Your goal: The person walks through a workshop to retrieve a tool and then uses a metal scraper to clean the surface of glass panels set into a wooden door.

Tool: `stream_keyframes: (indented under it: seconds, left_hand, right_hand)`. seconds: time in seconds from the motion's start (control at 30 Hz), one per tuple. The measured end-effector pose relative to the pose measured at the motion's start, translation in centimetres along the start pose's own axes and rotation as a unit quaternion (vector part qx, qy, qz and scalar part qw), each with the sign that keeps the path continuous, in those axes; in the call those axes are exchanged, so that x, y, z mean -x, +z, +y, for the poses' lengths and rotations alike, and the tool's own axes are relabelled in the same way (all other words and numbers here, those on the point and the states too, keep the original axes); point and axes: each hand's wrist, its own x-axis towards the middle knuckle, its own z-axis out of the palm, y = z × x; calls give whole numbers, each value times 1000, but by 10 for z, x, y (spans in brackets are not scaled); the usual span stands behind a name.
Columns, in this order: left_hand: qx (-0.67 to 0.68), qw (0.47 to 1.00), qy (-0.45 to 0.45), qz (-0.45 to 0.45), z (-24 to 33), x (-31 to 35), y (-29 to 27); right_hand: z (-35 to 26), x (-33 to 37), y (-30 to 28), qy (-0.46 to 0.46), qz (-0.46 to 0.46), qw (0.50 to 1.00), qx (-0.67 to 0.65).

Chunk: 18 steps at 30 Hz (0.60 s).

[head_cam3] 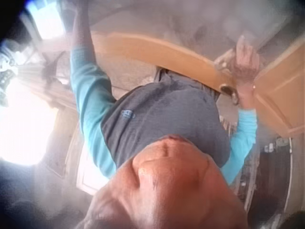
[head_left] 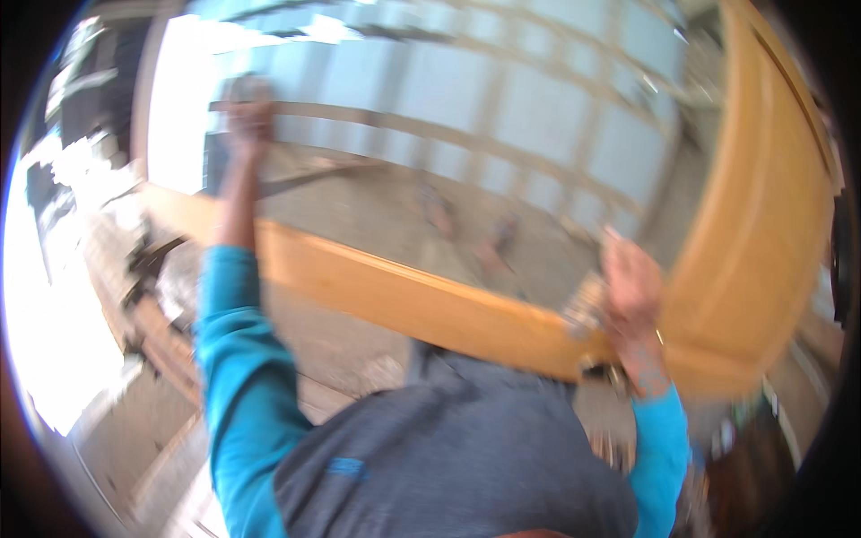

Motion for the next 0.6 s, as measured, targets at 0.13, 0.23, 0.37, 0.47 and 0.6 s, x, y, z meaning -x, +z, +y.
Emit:
stream_keyframes:
  seconds: [0.13,0.23,0.37,0.47,0.6]
  left_hand:
    - [77,996,5,51,61,0,-20]
    - [75,996,-56,6,72,33,-15]
    - [95,993,-71,-11,86,37,-15]
    - [58,998,-1,29,94,19,-9]
    - [20,997,-43,-55,87,17,-15]
  right_hand:
    - [24,14,-10,191,11,974,-121]
    - [24,41,-17,202,26,969,-140]
    - [39,50,-5,168,0,980,-104]
    - [29,49,-17,227,-15,963,-148]
    - [17,28,-33,243,-85,962,-88]
